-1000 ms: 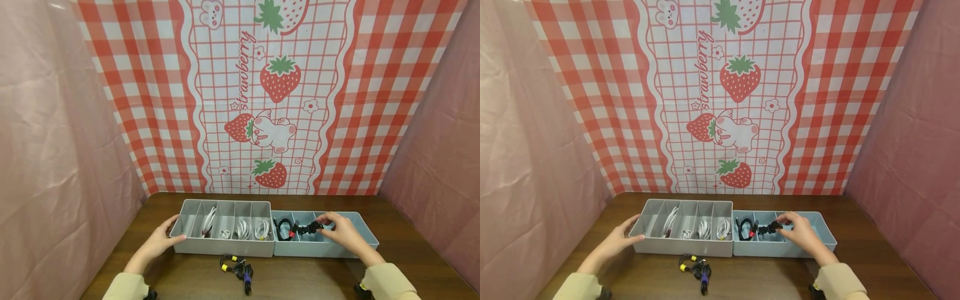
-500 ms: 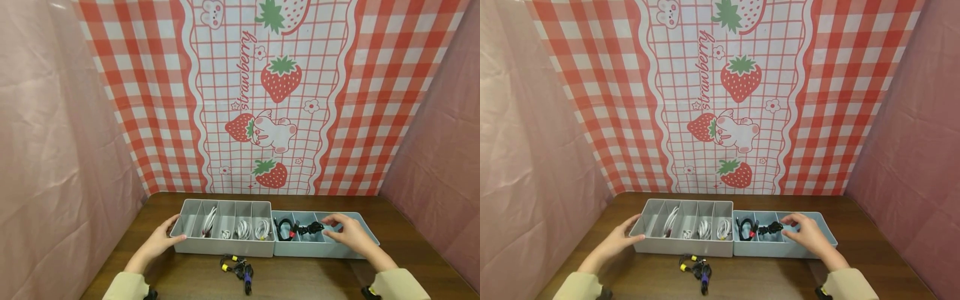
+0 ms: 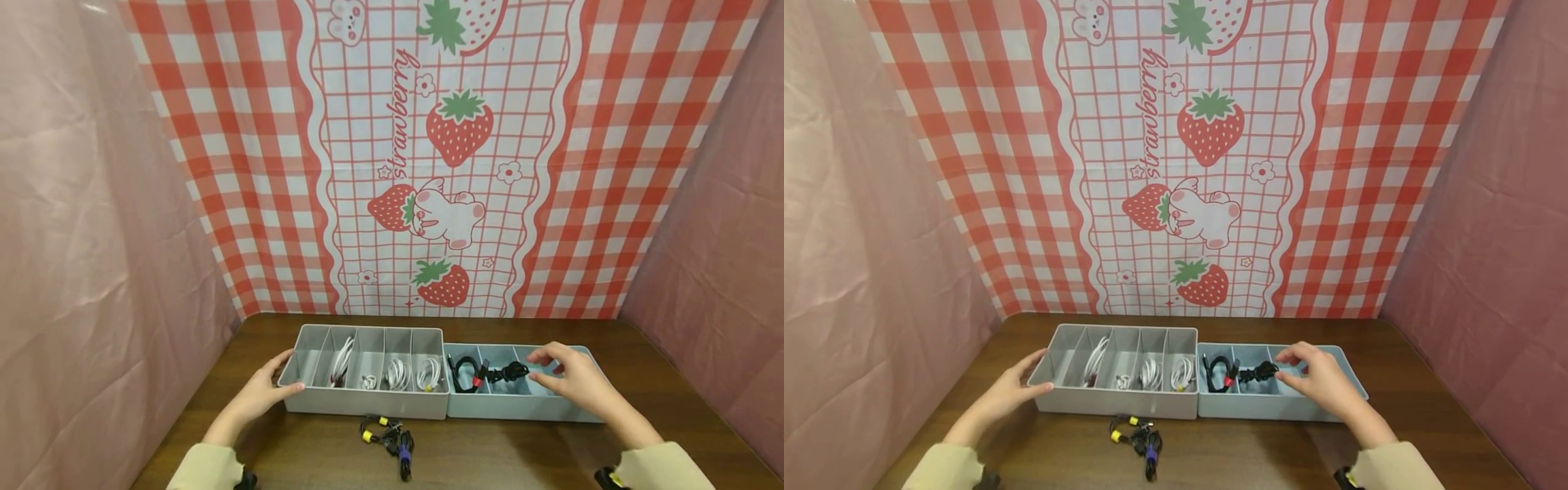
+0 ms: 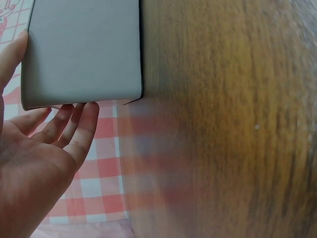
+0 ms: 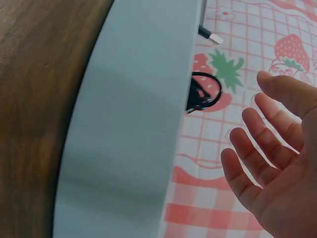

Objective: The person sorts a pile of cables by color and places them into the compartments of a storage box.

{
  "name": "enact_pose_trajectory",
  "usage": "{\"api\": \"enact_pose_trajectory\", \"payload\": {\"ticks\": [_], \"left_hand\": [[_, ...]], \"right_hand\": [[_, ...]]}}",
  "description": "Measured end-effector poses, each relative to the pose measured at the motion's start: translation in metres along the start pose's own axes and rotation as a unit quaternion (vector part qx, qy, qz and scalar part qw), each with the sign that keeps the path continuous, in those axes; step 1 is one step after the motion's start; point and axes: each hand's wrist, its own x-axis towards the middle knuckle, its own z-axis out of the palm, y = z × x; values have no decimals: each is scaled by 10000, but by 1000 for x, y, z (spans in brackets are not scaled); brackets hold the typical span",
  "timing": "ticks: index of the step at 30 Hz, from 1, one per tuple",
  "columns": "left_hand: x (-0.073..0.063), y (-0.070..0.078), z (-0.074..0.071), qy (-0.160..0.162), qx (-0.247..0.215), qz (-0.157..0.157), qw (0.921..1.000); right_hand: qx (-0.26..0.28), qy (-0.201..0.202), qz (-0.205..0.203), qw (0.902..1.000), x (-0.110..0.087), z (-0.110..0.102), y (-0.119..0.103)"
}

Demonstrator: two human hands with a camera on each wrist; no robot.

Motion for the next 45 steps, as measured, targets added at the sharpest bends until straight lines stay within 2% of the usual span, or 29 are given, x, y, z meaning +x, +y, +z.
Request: {"api": "enact_pose_trajectory", "payload": {"ticks": [10,15,28,36,40,45], "left_hand": [[1,1,0,19,-16,-47,10000],[1,0,0,5,-35,-53,10000],[1,1,0,6,8,-107,9999],[0,1,-1,-24,-34,-46,10000],[0,1,0,-24,-38,8,10000],[0,0,1,17,17,-68,10000]], "right_hand": [[-70,476,-490,9976,1,-6,-14],[-95,767,-595,9952,3,-8,-22],[-24,1320,-356,9906,3,-15,-49],[56,1385,-98,9903,2,-18,-68],[61,1382,-109,9903,1,-15,-74],[174,1466,-298,9886,0,-11,-83]]}}
